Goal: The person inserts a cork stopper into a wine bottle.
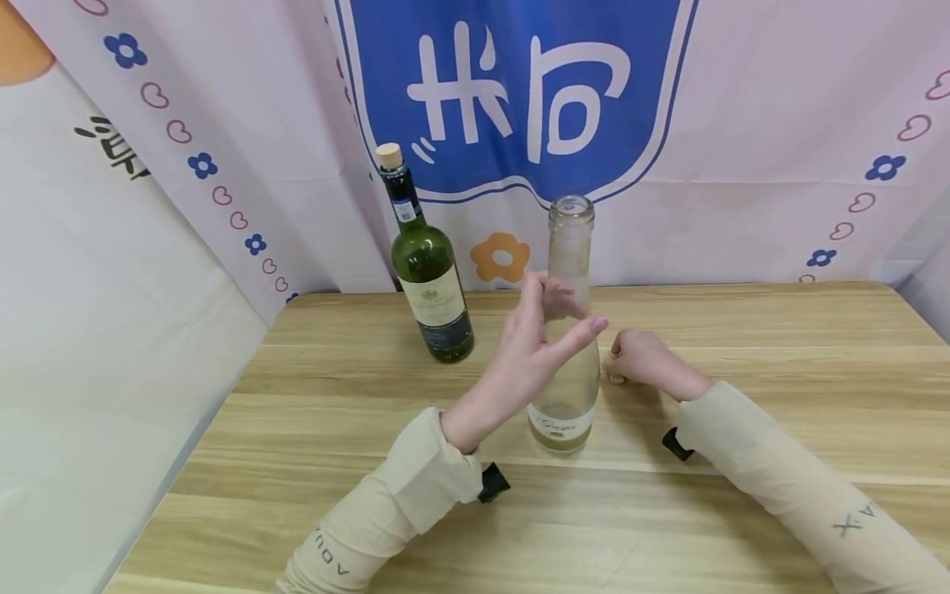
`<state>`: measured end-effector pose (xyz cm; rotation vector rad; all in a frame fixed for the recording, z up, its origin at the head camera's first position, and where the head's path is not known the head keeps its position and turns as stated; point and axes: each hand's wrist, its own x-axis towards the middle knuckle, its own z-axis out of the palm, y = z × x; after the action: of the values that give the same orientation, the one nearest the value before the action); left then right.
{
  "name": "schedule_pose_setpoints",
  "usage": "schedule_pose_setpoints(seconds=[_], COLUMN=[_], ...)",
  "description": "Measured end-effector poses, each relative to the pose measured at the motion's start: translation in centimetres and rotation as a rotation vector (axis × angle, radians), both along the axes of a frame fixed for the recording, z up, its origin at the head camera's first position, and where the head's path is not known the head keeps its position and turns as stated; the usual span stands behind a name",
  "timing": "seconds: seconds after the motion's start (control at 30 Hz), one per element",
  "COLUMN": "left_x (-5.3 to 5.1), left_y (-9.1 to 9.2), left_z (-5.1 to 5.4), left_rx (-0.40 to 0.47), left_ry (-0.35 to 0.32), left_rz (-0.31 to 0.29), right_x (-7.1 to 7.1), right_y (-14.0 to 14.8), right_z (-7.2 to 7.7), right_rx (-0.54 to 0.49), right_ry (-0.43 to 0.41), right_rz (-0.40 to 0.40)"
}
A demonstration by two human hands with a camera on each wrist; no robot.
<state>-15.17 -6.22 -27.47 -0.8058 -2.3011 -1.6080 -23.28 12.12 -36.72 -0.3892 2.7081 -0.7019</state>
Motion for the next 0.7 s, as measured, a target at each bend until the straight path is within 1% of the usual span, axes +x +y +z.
schedule_pose_setpoints(seconds=[0.13, 0.27, 0.47, 0.53, 0.7], left_x=[0.0, 0.0, 0.0, 0.0, -0.2], left_y=[0.0, 0.0, 0.1, 0.1, 0.1], left_z=[0.0, -0.1, -0.1, -0.1, -0.2], left_rx=[0.0, -0.005, -0.008, -0.006, -0.003], left_ry=[0.005, 0.006, 0.019, 0.024, 0.028], left_rz=[0.001, 0.003, 0.013, 0.013, 0.006], right_x=[0.2, 0.7, 1.7, 2.0, 2.9], right_y=[-0.1, -0.3, -0.6, -0.7, -0.7], right_z=[0.5, 1.9, 4.8, 5.7, 7.9], right_rx=[-0.029, -0.072, -0.175, -0.205, -0.234], right_ry=[0.02, 0.069, 0.217, 0.28, 0.384], right_rz=[-0.005, -0.022, -0.009, -0.002, -0.032])
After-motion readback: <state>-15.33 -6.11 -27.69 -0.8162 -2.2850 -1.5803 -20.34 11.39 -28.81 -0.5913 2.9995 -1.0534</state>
